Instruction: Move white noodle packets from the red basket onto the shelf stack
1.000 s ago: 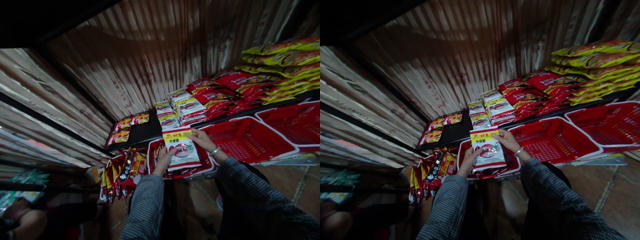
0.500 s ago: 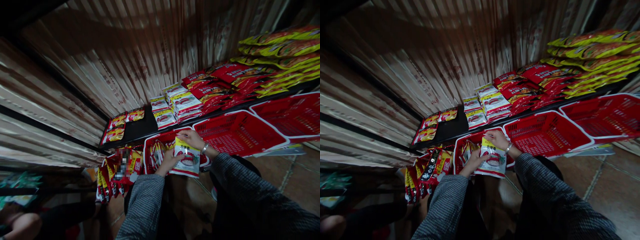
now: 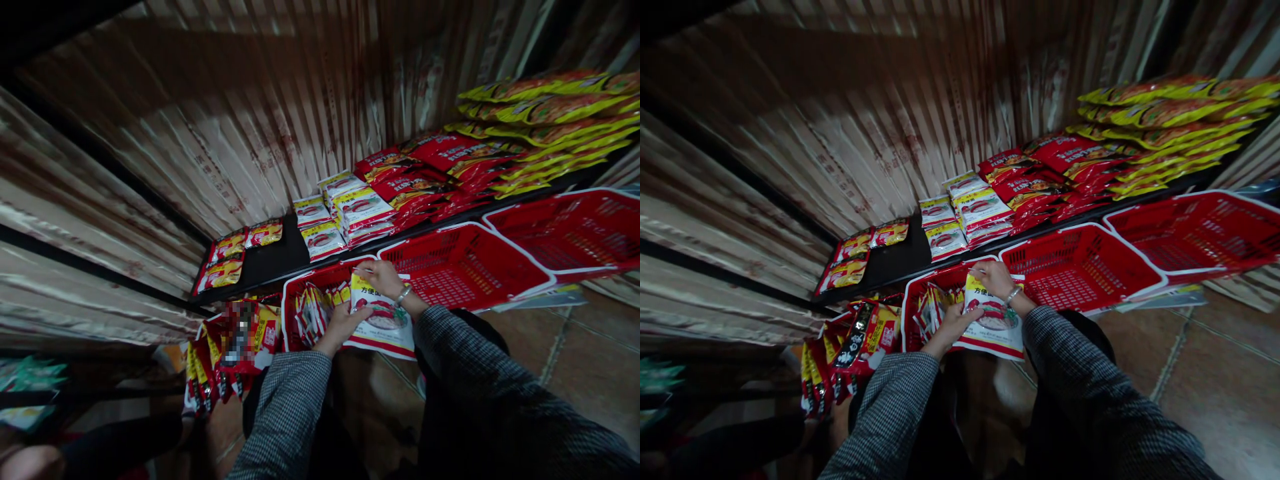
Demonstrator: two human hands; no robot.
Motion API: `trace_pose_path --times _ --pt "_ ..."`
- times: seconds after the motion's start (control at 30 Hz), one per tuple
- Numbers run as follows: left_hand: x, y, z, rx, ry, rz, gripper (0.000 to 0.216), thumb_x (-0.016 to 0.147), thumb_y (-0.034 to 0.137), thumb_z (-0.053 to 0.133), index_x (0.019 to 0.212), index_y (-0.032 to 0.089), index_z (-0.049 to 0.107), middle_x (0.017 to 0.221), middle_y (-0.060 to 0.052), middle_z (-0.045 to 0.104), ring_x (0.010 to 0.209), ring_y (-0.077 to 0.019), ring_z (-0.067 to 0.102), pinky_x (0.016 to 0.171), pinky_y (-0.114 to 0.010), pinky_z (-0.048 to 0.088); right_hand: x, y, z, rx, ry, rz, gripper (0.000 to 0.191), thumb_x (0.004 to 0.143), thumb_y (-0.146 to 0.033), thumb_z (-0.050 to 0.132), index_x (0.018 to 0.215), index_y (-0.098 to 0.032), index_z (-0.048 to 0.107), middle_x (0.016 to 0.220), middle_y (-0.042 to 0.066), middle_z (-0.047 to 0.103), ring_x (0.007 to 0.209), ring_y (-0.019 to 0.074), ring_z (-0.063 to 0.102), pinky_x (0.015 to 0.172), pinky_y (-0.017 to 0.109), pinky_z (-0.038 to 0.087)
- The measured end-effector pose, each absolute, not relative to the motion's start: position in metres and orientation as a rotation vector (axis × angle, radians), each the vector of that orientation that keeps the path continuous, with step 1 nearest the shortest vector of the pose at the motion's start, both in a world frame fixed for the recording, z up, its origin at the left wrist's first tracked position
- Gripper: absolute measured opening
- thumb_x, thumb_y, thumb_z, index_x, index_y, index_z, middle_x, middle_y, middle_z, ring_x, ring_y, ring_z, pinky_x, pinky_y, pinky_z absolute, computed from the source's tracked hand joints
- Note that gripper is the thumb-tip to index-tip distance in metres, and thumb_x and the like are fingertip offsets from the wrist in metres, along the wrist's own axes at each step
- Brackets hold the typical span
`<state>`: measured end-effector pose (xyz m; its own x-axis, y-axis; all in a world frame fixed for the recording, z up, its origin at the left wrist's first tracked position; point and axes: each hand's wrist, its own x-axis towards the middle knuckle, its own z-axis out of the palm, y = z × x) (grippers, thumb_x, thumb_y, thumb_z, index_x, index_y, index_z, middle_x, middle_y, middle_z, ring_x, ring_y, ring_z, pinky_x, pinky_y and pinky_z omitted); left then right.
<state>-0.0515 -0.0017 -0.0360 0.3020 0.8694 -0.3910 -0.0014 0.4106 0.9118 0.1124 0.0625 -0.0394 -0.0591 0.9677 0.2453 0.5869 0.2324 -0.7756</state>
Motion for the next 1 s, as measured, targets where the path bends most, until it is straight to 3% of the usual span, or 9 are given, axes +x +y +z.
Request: trace_pose_path --times 0.13,0.27,0.5,0.6,0.7,0.77,1.0 --pt "-0.058 -0.003 -0.035 0.978 1.125 0.734 0.033 0.053 0.036 0.083 0.075 0.014 0.072 0.063 -0.003 0.067 0.055 -0.0157 0.058 0.057 -0.027 0.046 0.108 0.062 -0.038 -1.435 -1.876 0.563 0.032 0.088 -0.044 0.050 0.089 -0.023 0.074 0.082 0.006 0.075 0.074 0.0220 0.067 0.068 0.030 0.047" --pt "-0.076 0.005 -0.026 0.984 1.153 0.800 0.036 0.050 0.037 0.085 0.074 0.013 0.072 0.060 -0.002 0.067 0.051 -0.0146 0.057 0.054 -0.026 0.045 0.107 0.058 -0.033 -1.367 -1.922 0.468 0.040 0.088 -0.046 0.051 0.111 -0.019 0.067 0.107 0.012 0.071 0.099 0.0279 0.064 0.086 0.039 0.048" --pt "-0.112 0.027 -0.002 0.868 1.260 1.077 0.047 0.047 0.038 0.086 0.084 0.013 0.072 0.068 -0.005 0.071 0.056 -0.0178 0.063 0.058 -0.029 0.050 0.111 0.053 -0.022 -1.298 -1.639 0.401 0.058 0.082 -0.047 0.060 0.131 -0.019 0.050 0.136 0.014 0.052 0.128 0.0310 0.045 0.108 0.050 0.033" --pt "-0.114 0.028 -0.003 0.801 1.259 1.168 0.049 0.051 0.040 0.084 0.089 0.012 0.071 0.073 -0.007 0.073 0.061 -0.0199 0.066 0.062 -0.032 0.053 0.104 0.054 -0.025 -1.267 -1.473 0.815 0.063 0.075 -0.048 0.067 0.129 -0.019 0.051 0.124 0.015 0.061 0.116 0.0303 0.056 0.101 0.049 0.041" --pt "-0.109 0.027 -0.004 0.707 1.238 1.246 0.050 0.051 0.038 0.085 0.091 0.013 0.069 0.076 -0.008 0.073 0.069 -0.0227 0.069 0.069 -0.036 0.054 0.092 0.053 -0.031 -1.083 -1.238 1.392 0.051 0.074 -0.051 0.067 0.113 -0.018 0.062 0.101 0.011 0.071 0.096 0.0266 0.066 0.089 0.044 0.051" --pt "-0.106 0.026 -0.003 0.670 1.207 1.255 0.052 0.048 0.036 0.086 0.091 0.013 0.068 0.078 -0.008 0.073 0.075 -0.0253 0.070 0.074 -0.040 0.055 0.085 0.052 -0.035 -0.939 -1.096 1.604 0.042 0.074 -0.050 0.067 0.100 -0.018 0.067 0.092 0.008 0.074 0.087 0.0239 0.068 0.083 0.040 0.053" --pt "-0.100 0.026 -0.002 0.654 1.157 1.249 0.054 0.043 0.034 0.088 0.088 0.013 0.067 0.078 -0.008 0.073 0.085 -0.0285 0.069 0.081 -0.043 0.054 0.083 0.052 -0.035 -0.850 -0.904 1.671 0.032 0.065 -0.040 0.077 0.088 -0.018 0.072 0.077 0.003 0.075 0.067 0.0202 0.069 0.070 0.034 0.053"
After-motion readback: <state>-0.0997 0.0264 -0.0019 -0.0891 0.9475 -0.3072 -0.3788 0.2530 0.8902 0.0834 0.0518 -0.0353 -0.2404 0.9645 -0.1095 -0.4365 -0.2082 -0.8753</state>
